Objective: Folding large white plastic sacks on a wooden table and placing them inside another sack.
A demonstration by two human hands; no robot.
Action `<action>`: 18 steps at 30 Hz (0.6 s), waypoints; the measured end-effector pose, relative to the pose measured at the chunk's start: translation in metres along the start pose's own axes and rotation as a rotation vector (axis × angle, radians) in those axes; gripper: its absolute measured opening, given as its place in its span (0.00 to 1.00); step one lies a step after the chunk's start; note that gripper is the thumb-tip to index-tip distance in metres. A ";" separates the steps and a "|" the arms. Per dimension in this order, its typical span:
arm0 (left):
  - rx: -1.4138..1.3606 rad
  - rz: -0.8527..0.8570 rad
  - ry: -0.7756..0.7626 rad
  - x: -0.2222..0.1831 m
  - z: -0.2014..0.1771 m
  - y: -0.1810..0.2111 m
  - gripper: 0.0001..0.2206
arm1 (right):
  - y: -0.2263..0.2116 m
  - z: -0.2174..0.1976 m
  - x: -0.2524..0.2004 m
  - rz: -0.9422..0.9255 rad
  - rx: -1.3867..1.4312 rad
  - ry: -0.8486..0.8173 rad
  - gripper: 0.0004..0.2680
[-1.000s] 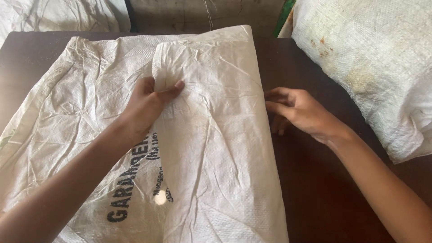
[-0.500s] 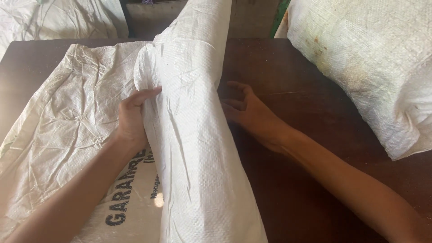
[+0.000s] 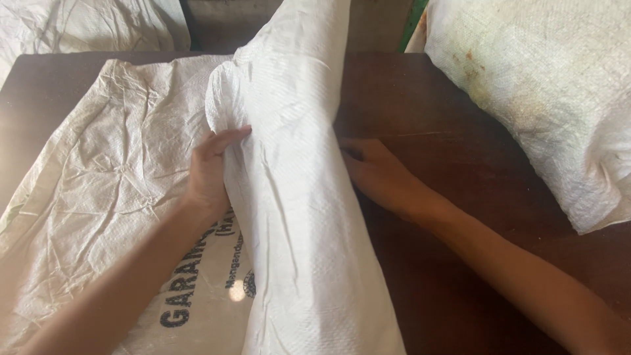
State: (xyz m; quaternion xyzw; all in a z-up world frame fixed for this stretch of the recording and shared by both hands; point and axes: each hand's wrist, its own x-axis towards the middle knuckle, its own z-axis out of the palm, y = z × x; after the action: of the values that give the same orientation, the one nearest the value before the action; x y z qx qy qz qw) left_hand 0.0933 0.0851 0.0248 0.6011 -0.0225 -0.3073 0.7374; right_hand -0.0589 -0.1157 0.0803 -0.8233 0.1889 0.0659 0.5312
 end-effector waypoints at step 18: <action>0.116 -0.030 0.100 -0.001 0.044 -0.013 0.29 | -0.010 -0.031 0.006 0.096 0.247 0.095 0.24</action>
State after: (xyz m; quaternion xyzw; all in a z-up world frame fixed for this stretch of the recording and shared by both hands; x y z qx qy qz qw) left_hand 0.0696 0.0457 0.0257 0.6575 0.0057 -0.2864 0.6969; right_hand -0.0525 -0.1413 0.1002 -0.7438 0.2597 0.0286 0.6153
